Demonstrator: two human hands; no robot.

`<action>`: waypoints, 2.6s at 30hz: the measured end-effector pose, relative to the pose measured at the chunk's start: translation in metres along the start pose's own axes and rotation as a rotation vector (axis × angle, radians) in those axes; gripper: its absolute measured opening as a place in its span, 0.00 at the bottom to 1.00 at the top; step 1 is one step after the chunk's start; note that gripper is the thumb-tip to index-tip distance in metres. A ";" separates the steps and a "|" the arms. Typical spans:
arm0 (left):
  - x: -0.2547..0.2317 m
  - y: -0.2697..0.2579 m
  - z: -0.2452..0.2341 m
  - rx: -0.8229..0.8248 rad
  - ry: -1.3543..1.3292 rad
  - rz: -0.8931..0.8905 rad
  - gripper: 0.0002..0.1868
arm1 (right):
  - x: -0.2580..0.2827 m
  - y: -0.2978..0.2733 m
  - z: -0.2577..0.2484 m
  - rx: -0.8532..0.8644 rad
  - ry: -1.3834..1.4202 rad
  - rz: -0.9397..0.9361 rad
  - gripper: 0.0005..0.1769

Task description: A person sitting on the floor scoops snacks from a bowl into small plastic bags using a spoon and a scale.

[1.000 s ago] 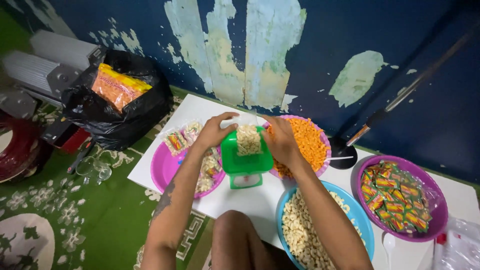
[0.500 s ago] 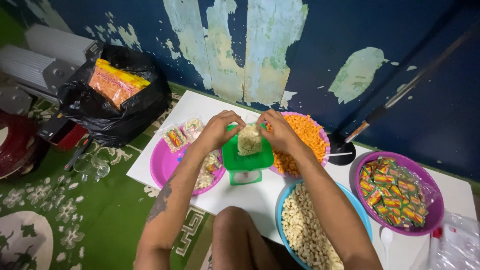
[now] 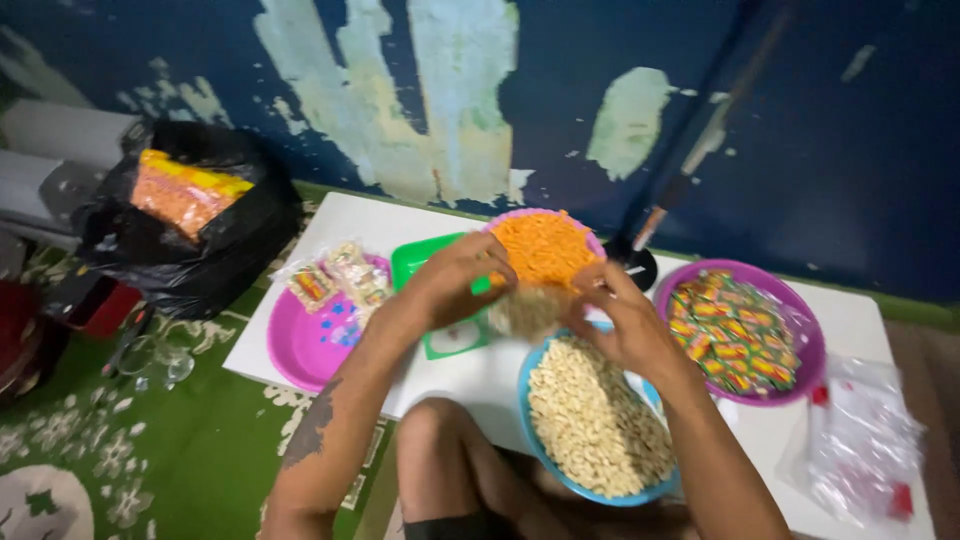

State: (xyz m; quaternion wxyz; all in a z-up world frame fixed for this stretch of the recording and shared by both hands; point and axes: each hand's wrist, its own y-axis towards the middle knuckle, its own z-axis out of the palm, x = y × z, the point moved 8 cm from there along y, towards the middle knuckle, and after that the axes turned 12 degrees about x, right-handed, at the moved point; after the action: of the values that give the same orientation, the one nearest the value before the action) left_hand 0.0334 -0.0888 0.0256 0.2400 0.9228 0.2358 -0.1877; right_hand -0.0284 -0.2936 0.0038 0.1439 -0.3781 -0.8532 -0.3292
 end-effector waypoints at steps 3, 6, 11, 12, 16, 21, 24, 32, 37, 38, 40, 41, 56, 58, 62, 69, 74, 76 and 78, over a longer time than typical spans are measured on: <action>-0.031 0.012 0.043 0.112 -0.165 0.043 0.10 | 0.021 -0.051 -0.019 0.062 0.004 -0.028 0.08; -0.069 0.017 0.092 0.212 -0.057 0.121 0.09 | 0.031 -0.104 -0.025 0.100 0.076 0.034 0.06; -0.100 0.019 0.161 0.343 -0.202 0.208 0.09 | 0.009 -0.186 -0.012 0.117 -0.059 0.151 0.05; -0.107 0.016 0.176 0.362 -0.217 0.240 0.11 | 0.004 -0.207 -0.006 0.101 -0.113 0.183 0.05; -0.070 -0.007 0.270 0.533 -0.143 0.095 0.23 | -0.015 -0.245 0.014 0.048 -0.141 0.315 0.09; -0.080 -0.002 0.257 0.506 -0.209 -0.036 0.11 | -0.010 -0.248 0.018 -0.109 -0.063 0.327 0.06; -0.087 0.001 0.249 0.436 -0.223 -0.044 0.08 | -0.014 -0.252 0.018 -0.156 -0.017 0.357 0.06; -0.086 -0.018 0.241 0.013 -0.402 0.108 0.13 | -0.013 -0.236 0.019 -0.144 0.086 0.402 0.07; -0.086 -0.020 0.238 -0.074 -0.460 0.014 0.12 | -0.015 -0.234 0.019 -0.174 0.139 0.419 0.07; -0.084 -0.023 0.243 -0.093 -0.503 0.011 0.11 | -0.018 -0.235 0.024 -0.164 0.165 0.439 0.08; -0.086 -0.023 0.243 -0.109 -0.549 0.009 0.11 | -0.016 -0.233 0.025 -0.155 0.190 0.462 0.09; -0.089 -0.022 0.240 -0.106 -0.555 -0.003 0.11 | -0.011 -0.228 0.022 -0.150 0.184 0.449 0.08; -0.099 -0.022 0.231 -0.162 -0.364 0.025 0.11 | -0.009 -0.231 0.025 -0.137 0.086 0.400 0.02; -0.094 -0.026 0.238 -0.146 -0.360 0.023 0.13 | -0.011 -0.229 0.030 -0.111 0.085 0.394 0.02; -0.071 -0.034 0.261 -0.014 -0.504 -0.150 0.24 | -0.011 -0.223 0.038 -0.047 0.158 0.380 0.03; -0.047 -0.046 0.314 0.343 -0.528 -0.394 0.40 | -0.014 -0.226 0.041 -0.166 0.269 0.354 0.00; -0.035 -0.055 0.330 0.272 -0.490 -0.373 0.34 | -0.030 -0.240 0.051 -0.193 0.332 0.422 0.11; -0.034 -0.057 0.330 0.254 -0.485 -0.394 0.32 | -0.036 -0.246 0.055 -0.191 0.361 0.495 0.21; -0.036 -0.057 0.326 0.242 -0.517 -0.434 0.33 | -0.038 -0.245 0.057 -0.124 0.356 0.611 0.41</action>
State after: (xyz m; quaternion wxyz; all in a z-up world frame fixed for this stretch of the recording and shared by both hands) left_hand -0.1018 -0.2301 -0.2435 0.1353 0.7948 0.3339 -0.4883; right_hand -0.1844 -0.3979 -0.1686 0.3590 -0.5605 -0.6406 -0.3828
